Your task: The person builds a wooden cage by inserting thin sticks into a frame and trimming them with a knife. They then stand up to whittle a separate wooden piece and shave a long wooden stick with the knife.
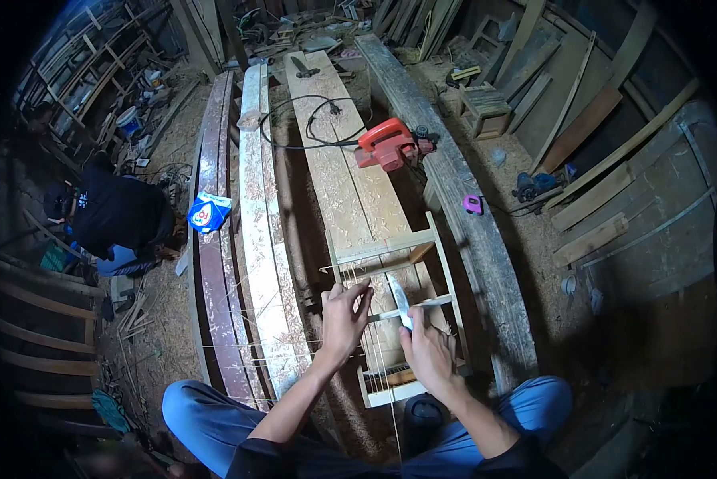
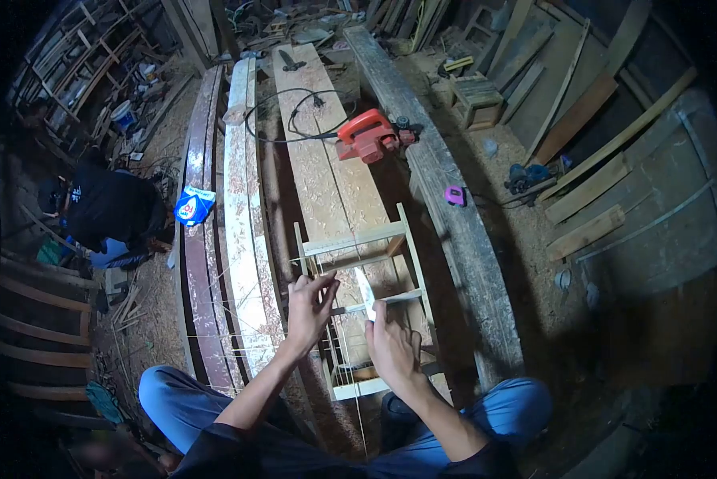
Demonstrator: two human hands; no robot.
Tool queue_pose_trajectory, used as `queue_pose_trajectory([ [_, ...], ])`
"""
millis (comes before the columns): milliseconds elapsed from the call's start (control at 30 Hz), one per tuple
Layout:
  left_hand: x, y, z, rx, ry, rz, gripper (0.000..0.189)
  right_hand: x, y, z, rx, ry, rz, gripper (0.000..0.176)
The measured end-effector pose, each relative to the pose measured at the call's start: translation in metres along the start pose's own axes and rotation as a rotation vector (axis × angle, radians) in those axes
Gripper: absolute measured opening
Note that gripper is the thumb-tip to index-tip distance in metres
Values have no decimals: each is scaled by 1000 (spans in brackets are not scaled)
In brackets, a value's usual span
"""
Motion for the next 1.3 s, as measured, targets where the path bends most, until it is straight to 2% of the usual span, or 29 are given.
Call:
queue_pose_trajectory([
  [100,6,-1,-4,18,-208,-21,47,4,-7,-4,-37,-60,41,36],
  [167,8,3,-7,-1,-215,-13,49,6,-6,-4,-94,-98,61,38],
  [233,10,5,-10,-15,-224,-4,50,7,1,0,4,-47,60,41],
  [333,16,0,-11,-51,-284,-5,50,10,-5,-7,-13,-42,39,42],
  [400,23,2,-10,-125,-293,-92,46,11,0,-3,-5,-54,23,44],
  [467,26,1,-3,-106,-241,-40,48,9,3,-1,-1,-66,7,45],
  [533,27,8,-1,-76,-218,-115,53,4,20,16,180,191,-268,47],
  [600,27,12,0,-67,-206,-93,61,-4,22,23,165,148,-212,43],
  [700,29,5,13,-24,-158,-85,60,-15,21,37,57,302,-341,28],
  [933,27,-6,28,102,-119,-82,64,-42,-25,45,84,328,-428,27],
  [1133,28,-9,25,182,-90,-101,69,-60,-38,48,9,243,-377,23],
  [1300,27,-7,24,67,-90,-75,68,-64,-47,46,-34,192,-330,18],
])
Point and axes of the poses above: each hand's wrist, its own x-axis away from the middle knuckle, its own y-axis out of the back of the hand, z = x × y, the point moved 5 cm from there along -x, towards the middle knuckle, and after that the axes turned 8 degrees about -z, right-handed, at the moved point
